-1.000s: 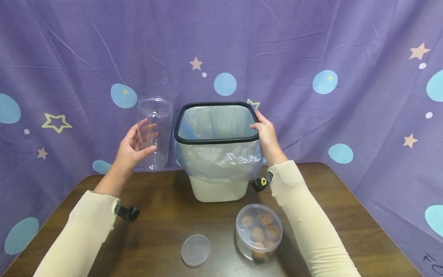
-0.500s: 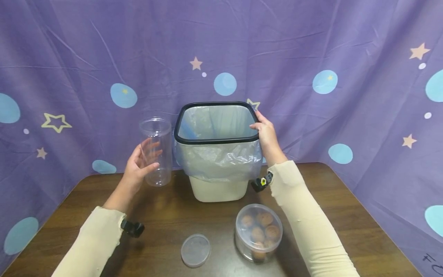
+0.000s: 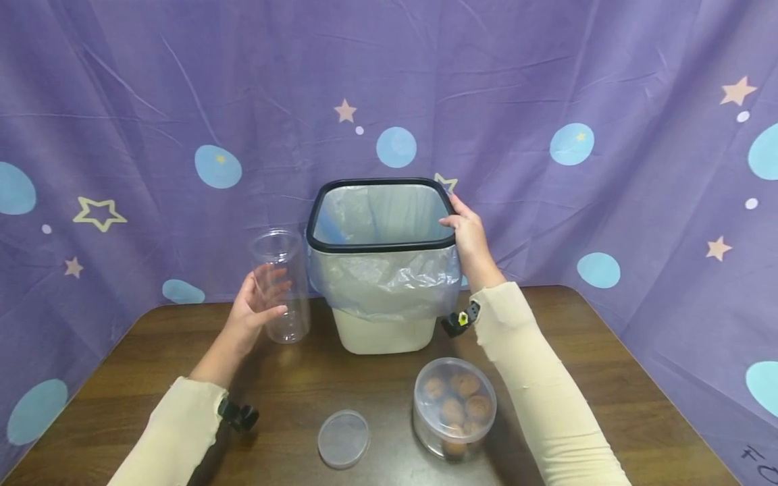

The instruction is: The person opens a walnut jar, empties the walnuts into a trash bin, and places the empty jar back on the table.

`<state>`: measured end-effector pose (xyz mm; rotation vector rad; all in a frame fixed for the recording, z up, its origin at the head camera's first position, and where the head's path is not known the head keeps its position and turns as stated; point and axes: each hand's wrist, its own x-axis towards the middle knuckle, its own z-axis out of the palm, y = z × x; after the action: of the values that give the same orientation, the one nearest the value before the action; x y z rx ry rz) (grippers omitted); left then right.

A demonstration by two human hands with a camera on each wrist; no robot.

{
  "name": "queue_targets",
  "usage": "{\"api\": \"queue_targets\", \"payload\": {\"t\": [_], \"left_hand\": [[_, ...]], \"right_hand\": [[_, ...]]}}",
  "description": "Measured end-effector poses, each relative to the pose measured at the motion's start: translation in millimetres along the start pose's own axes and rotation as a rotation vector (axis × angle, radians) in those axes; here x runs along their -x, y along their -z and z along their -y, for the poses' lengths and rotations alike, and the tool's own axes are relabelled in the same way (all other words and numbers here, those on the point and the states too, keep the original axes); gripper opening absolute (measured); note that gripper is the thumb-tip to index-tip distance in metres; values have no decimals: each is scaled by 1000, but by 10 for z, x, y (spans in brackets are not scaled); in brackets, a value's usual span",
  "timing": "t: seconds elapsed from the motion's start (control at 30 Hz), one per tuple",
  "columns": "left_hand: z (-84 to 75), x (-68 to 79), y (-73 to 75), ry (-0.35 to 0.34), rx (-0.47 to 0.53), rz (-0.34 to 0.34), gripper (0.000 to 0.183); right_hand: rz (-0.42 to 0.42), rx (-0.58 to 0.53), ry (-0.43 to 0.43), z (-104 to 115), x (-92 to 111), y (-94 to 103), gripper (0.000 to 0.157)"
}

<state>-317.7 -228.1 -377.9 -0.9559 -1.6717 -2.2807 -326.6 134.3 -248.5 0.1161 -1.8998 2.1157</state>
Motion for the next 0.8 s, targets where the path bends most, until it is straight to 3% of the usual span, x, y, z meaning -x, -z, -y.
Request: {"api": "queue_targets", "payload": {"t": [0.27, 0.6, 0.8], "left_hand": [[141, 133, 48, 64, 26, 67, 73], [255, 246, 100, 171, -16, 85, 71], [316, 297, 146, 185, -39, 123, 71]], "right_hand": [[-8, 3, -9, 3, 4, -14, 65], [-18, 8, -18, 17, 9, -10, 65], [-21, 2, -14, 16, 5, -2, 65]]}}
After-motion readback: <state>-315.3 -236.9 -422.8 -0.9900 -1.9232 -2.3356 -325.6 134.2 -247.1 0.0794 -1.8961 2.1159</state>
